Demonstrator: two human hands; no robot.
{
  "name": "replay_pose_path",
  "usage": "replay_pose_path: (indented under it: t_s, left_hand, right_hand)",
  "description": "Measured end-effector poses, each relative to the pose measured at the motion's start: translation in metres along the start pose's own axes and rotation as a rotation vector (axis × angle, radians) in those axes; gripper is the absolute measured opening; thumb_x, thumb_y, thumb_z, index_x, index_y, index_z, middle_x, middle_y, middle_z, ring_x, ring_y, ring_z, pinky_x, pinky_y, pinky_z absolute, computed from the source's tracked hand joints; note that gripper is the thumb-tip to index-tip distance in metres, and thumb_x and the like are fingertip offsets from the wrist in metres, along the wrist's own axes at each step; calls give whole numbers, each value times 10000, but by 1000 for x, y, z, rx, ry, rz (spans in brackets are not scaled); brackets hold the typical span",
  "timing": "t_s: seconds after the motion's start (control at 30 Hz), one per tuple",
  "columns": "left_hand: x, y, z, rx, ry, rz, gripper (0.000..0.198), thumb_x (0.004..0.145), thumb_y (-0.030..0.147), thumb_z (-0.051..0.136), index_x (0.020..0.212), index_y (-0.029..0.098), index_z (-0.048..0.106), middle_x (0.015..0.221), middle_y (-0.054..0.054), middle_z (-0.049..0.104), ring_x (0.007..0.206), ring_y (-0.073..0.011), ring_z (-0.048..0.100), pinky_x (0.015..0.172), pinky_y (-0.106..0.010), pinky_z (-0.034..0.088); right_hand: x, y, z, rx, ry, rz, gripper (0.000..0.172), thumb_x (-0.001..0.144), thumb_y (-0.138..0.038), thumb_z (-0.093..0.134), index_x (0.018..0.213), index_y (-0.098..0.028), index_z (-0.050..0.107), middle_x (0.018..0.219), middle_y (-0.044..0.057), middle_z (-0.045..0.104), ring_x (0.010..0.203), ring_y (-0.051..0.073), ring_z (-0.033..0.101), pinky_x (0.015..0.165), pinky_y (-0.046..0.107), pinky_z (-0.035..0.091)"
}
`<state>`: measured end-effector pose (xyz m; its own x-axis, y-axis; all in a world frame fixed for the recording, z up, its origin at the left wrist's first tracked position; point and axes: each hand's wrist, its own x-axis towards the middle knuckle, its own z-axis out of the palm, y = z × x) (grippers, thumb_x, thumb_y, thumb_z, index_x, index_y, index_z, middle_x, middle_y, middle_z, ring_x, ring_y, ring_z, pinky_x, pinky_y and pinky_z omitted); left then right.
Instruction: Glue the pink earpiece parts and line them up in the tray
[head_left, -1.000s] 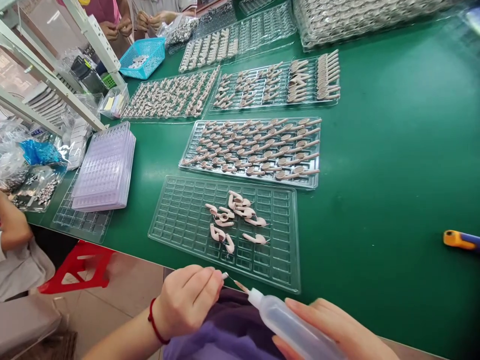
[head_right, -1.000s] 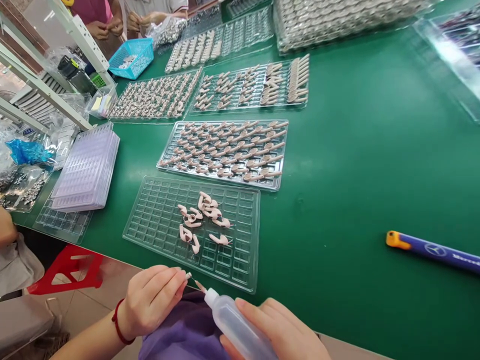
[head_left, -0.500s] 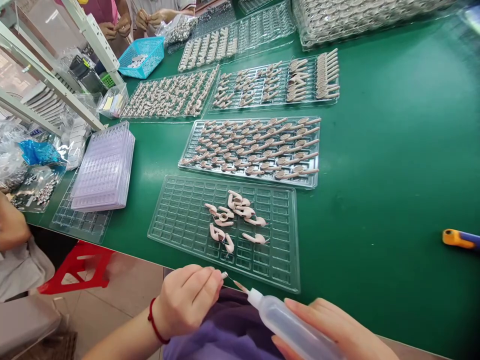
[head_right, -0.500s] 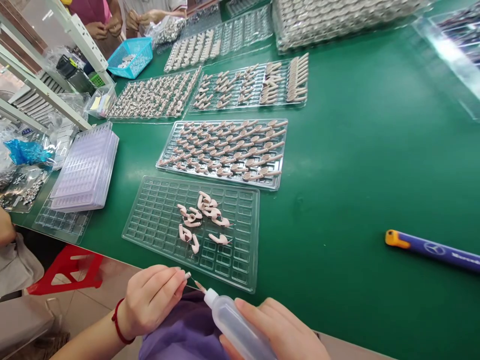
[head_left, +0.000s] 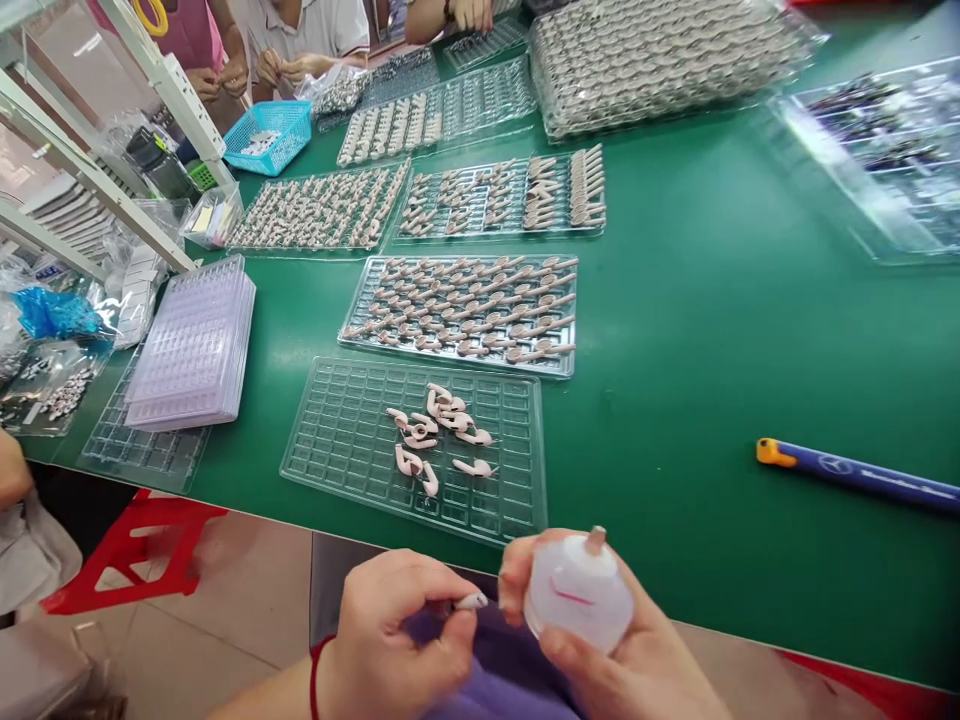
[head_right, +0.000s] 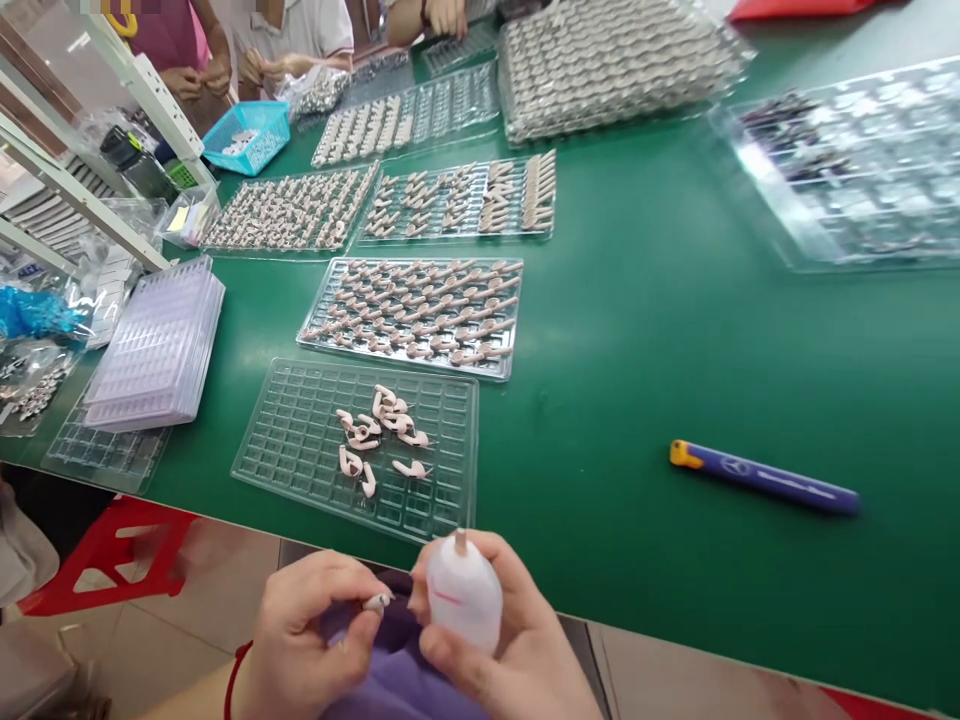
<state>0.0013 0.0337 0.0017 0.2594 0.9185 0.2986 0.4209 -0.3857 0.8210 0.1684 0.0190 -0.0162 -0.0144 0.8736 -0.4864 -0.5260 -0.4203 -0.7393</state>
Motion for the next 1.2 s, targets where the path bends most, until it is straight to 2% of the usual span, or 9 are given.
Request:
replay_pose_path:
  t_s: [0.13,0.27,0.43,0.6,0.77,1.0,1.2]
  left_hand:
    - [-7,5,7,-179,-31,-185,178,880,271,627,781,145,704,645,-51,707,548,-123,635,533,-193,519]
    - [-9,10,8,-292,-67,-241,288,907,381,634,797,133,731,661,-70,720,553,-128,643,524,-195,518]
    - [-6,15,9,-301,-84,-181,295,930,384,617,812,145,744,688,-65,726,593,-125,651,563,-190,525]
    - [-5,15,9,-270,-87,-16,265,965,333,566,890,145,737,716,-70,713,656,-131,668,630,-189,552]
    - [-6,18,3,-238,-161,16,237,972,286,545,967,143,734,795,-90,702,686,-141,674,649,-203,571]
    - [-7,20,0,-209,-189,47,255,980,286,523,963,128,723,786,-104,683,700,-151,675,690,-212,581]
    - [-5,22,0,-174,-191,103,265,992,270,498,979,111,709,786,-108,670,708,-144,672,696,-197,571]
  right_hand:
    - [-3,6,2,29,-30,3,374,687,-424,833,918,-245,599,766,-8,600,654,135,524,610,263,458]
    - [-5,9,0,112,-98,64,339,693,-388,836,887,-237,603,744,-23,554,642,121,475,597,252,418]
    - [-3,11,0,231,-281,160,351,674,-404,848,863,-250,597,757,-29,531,647,111,468,611,241,421]
    - [-4,13,1,373,-306,236,421,612,-379,891,885,-263,591,764,-39,528,665,101,475,659,231,424]
    - [-1,20,-3,415,-426,225,418,615,-363,888,868,-258,571,750,-39,514,662,112,486,657,245,421]
    - [0,26,-5,434,-483,231,380,639,-345,875,867,-274,578,768,-45,521,694,112,495,682,243,420]
    - [-2,18,-3,410,-482,227,379,629,-355,883,852,-270,589,757,-49,522,680,104,478,667,235,408]
